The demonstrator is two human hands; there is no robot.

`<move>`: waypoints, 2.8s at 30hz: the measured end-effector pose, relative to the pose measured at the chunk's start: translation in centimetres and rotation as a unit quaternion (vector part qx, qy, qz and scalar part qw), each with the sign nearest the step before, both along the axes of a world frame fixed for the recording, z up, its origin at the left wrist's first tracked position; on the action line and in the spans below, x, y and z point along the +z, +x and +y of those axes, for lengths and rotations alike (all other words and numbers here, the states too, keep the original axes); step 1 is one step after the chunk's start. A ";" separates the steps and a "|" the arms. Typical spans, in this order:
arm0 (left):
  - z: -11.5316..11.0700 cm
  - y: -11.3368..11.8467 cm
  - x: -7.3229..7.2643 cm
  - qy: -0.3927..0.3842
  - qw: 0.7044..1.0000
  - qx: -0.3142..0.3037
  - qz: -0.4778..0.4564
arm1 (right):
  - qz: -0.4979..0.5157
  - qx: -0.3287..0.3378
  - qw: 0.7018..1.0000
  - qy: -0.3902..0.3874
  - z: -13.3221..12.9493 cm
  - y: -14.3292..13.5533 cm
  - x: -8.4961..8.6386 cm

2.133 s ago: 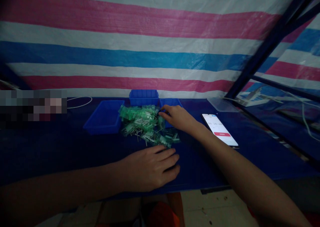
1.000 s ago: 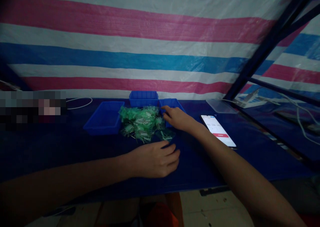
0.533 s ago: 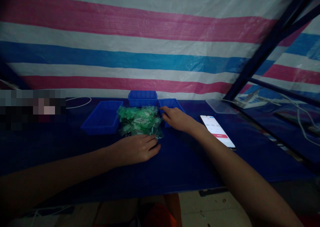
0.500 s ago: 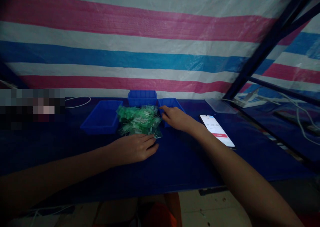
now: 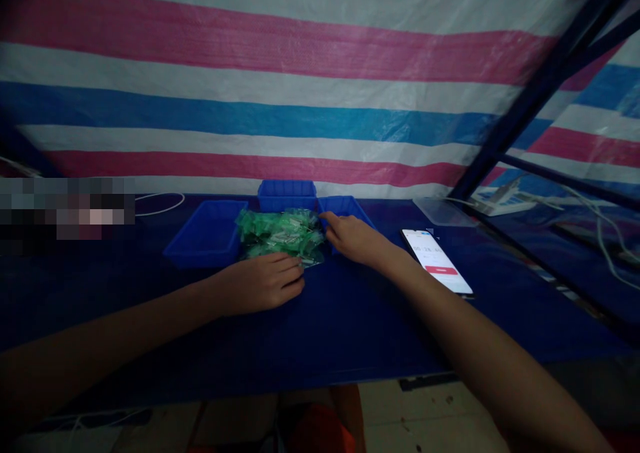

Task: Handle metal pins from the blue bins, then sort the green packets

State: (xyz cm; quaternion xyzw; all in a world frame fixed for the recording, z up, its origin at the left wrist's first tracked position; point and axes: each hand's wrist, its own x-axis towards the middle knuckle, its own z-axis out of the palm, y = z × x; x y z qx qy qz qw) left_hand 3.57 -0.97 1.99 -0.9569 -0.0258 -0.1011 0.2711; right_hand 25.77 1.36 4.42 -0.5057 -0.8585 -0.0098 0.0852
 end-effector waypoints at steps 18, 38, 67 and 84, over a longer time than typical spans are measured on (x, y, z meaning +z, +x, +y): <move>2.1 -9.7 0.3 -0.080 0.925 0.344 -0.140 | 0.011 -0.040 0.996 0.083 -1.4 -1.2 0.1; 3.3 -7.7 0.6 -0.083 0.924 0.350 -0.130 | 0.016 -0.047 0.999 0.010 -1.0 -1.7 -0.4; 2.8 -8.2 2.4 -0.114 0.913 0.346 -0.183 | -0.116 -0.008 0.990 0.085 10.1 0.2 1.6; 16.2 -5.8 4.3 -0.171 0.935 0.307 0.039 | -0.159 0.114 0.981 0.020 13.4 -0.4 2.0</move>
